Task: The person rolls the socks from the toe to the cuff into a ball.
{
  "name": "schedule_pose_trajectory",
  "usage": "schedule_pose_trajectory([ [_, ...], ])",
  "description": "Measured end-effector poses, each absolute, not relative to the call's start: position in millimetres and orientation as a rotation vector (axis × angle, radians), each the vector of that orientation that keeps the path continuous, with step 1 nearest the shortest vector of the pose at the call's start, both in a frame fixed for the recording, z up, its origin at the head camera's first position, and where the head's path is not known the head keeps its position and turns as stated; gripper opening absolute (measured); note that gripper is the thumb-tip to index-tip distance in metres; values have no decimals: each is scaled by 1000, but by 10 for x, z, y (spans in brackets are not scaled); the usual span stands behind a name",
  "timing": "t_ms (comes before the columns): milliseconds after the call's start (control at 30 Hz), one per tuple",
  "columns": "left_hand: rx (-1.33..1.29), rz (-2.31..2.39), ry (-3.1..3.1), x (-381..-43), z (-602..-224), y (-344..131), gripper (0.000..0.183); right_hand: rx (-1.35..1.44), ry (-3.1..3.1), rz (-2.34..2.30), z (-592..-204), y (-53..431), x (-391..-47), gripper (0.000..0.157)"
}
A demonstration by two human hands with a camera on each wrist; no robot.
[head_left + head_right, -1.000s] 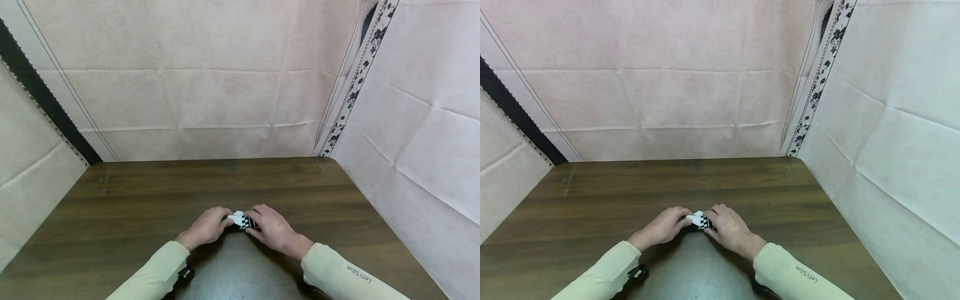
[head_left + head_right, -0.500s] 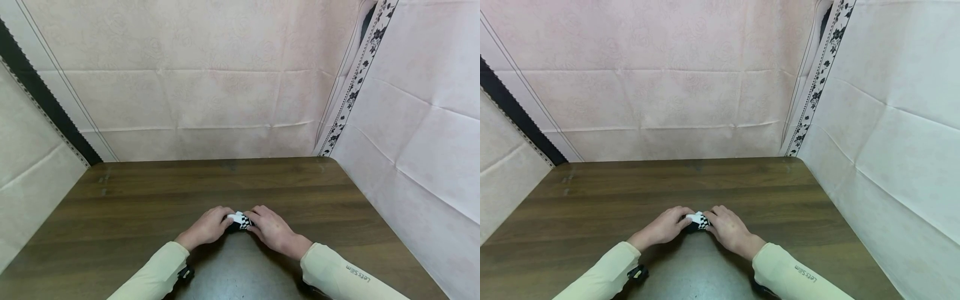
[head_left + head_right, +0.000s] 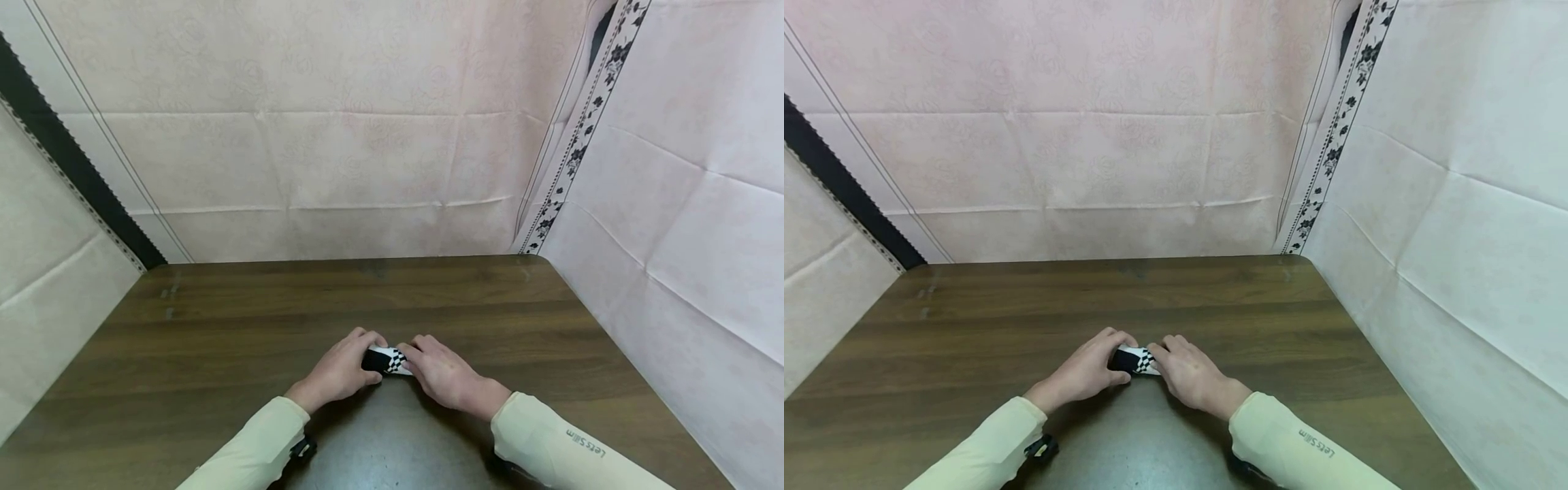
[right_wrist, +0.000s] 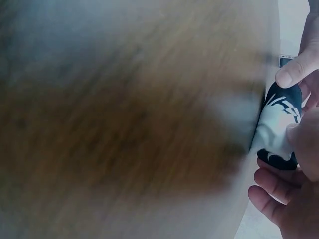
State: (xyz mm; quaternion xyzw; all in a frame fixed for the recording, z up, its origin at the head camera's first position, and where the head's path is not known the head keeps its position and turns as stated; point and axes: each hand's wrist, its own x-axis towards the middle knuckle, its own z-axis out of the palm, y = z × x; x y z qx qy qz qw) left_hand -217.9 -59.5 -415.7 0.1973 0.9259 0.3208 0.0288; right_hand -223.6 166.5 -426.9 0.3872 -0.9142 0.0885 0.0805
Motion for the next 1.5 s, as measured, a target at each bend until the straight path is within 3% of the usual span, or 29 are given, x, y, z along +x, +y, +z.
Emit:
schedule_pose_trajectory([
  [367, 653, 977, 2885, -2195, -4161, -619, 23, 1142, -2810, 278, -4290, 1655, -2232, 33],
  [700, 662, 922, 2880, -2207, -4181, -654, 18, 1132, -2775, 391, -4293, 1688, -2225, 47],
  [1200, 686, 839, 2801, -2208, -4105, -651, 22, 1140, -2737, 341, -4295, 1675, -2245, 49],
  [1500, 653, 892, 2823, -2162, -4127, -624, 38, 1140, -2832, 392, -4268, 1671, -2240, 45],
])
